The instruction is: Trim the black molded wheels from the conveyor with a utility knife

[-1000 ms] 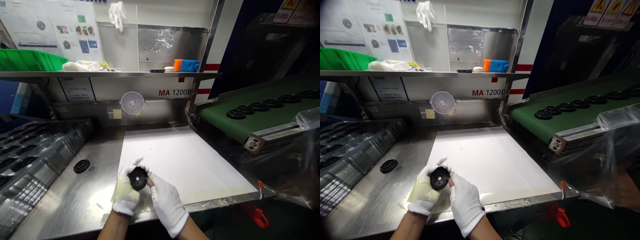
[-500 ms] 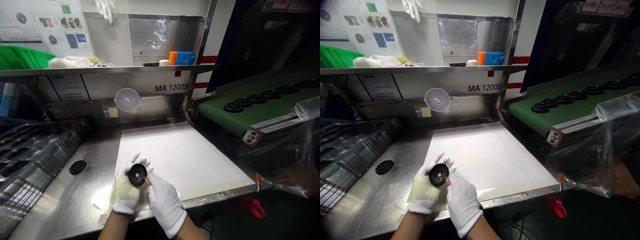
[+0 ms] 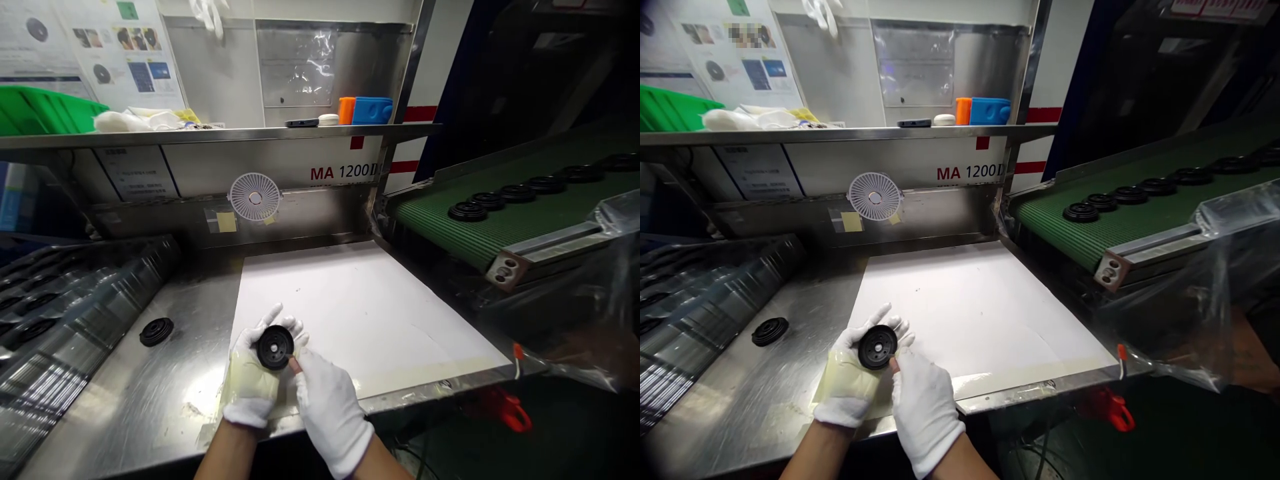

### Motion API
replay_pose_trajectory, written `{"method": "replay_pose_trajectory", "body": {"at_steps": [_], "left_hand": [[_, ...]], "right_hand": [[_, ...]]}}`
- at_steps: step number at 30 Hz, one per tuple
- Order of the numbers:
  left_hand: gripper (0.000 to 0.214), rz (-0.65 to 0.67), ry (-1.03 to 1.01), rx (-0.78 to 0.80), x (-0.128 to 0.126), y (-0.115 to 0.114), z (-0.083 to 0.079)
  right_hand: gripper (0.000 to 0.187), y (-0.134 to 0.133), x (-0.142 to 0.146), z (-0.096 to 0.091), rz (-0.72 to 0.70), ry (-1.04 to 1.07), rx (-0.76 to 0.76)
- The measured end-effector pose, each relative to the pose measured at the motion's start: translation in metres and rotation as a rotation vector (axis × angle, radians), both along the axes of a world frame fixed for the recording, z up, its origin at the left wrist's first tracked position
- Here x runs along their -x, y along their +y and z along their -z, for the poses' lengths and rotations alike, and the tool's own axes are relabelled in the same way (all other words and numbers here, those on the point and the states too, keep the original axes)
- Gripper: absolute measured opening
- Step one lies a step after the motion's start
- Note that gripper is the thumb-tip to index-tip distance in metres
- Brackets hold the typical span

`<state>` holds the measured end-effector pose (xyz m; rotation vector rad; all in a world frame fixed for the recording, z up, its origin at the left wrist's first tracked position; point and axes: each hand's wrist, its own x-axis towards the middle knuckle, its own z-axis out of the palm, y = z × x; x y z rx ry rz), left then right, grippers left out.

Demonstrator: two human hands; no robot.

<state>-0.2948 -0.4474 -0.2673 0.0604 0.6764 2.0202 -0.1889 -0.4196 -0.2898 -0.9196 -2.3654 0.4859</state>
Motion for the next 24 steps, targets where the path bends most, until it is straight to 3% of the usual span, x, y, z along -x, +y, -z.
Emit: {"method": "replay_pose_trajectory", "body": {"at_steps": [7,11,14,17,22,24], "left_hand": [[0.013,-0.112,-0.049,-0.002,-0.003,0.009,0.001],[0.017,-0.154,-0.038,-0.009,-0.004,0.006,-0.002],[0.033,-0.035,-0.017,-0.005,0.0,-0.002,-0.001],[0.034,0.056,-0.034,-0.044,0.003,-0.004,0.002],[0.013,-0.11,-0.032,-0.033,-0.001,0.004,0.007],[0.021,-0.179,0.023,-0.042,-0.004,0.003,0.007]], "right_hand": [[0.019,-0.005,-0.001,0.003,0.01,-0.008,0.0],[0.02,-0.011,0.003,0.005,-0.002,-0.003,-0.003],[0.02,-0.006,0.0,0.001,-0.012,-0.008,0.016],[0.019,0.0,-0.003,-0.002,-0.009,0.0,0.034],[0.02,-0.009,0.001,0.007,0.015,-0.002,-0.001],[0.019,-0.014,0.004,0.01,0.022,0.003,-0.033]]}}
